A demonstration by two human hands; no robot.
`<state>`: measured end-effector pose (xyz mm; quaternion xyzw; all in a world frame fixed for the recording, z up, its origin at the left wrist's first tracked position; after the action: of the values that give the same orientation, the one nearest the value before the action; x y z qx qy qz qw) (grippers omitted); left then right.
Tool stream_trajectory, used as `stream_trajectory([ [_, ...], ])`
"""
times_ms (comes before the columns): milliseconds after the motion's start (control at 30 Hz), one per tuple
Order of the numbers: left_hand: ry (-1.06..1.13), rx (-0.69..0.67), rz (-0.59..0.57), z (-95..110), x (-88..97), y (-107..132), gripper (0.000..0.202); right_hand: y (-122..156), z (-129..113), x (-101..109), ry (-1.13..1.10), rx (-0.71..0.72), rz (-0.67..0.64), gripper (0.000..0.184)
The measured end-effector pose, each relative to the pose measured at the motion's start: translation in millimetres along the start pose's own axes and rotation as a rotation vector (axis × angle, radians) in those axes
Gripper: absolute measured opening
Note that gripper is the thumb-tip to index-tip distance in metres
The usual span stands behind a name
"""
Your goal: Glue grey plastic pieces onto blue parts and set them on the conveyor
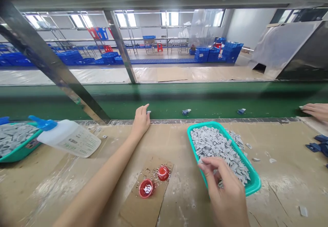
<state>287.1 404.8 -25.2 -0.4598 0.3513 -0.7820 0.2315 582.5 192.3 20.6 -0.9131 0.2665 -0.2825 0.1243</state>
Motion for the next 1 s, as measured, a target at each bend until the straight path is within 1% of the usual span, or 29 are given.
stream_trajectory([
  [33, 0.002, -0.004, 0.004, 2.1, 0.5, 0.3, 0.042, 5.4, -3.8, -5.9, -0.09, -0.076, -0.059, 0.025],
  [133, 0.015, -0.004, 0.015, 5.3, 1.2, 1.3, 0.039, 22.4, -17.0, -26.8, -0.324, -0.302, -0.311, 0.029],
  [200, 0.031, 0.004, 0.026, 5.1, 1.8, 1.7, 0.038, 30.4, -25.0, -39.3, -0.4, -0.405, -0.421, 0.03],
  [233, 0.042, 0.01, 0.032, 4.4, 2.3, 1.8, 0.037, 32.7, -27.7, -44.5, -0.418, -0.431, -0.445, 0.03],
  [333, 0.074, 0.037, 0.057, 0.4, 4.5, 1.5, 0.036, 35.2, -27.1, -56.3, -0.428, -0.475, -0.444, 0.033],
  [467, 0.09, 0.104, 0.106, -5.5, 6.9, 1.3, 0.033, 35.8, -15.4, -66.3, -0.419, -0.515, -0.395, 0.035],
  [533, 0.095, 0.122, 0.11, -6.4, 7.0, 1.7, 0.032, 36.7, -11.9, -69.3, -0.416, -0.513, -0.387, 0.035],
  [733, 0.112, 0.111, 0.082, -3.7, 6.6, 2.7, 0.03, 39.5, -12.9, -72.7, -0.403, -0.511, -0.42, 0.035],
  [1000, 0.111, 0.094, 0.093, -4.2, 7.0, 2.7, 0.031, 39.7, -7.2, -73.6, -0.409, -0.539, -0.439, 0.036],
])
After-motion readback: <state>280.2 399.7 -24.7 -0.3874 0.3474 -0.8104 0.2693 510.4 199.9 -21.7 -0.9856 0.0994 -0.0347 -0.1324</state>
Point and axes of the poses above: each hand's wrist, its own y-axis away from the middle knuckle, its own x-axis out of the back of the hand, z = x × y, the point moved 1 cm from there along -y, towards the middle knuckle, and after that the axes turned 15 degrees about z, right-handed, at the moved point
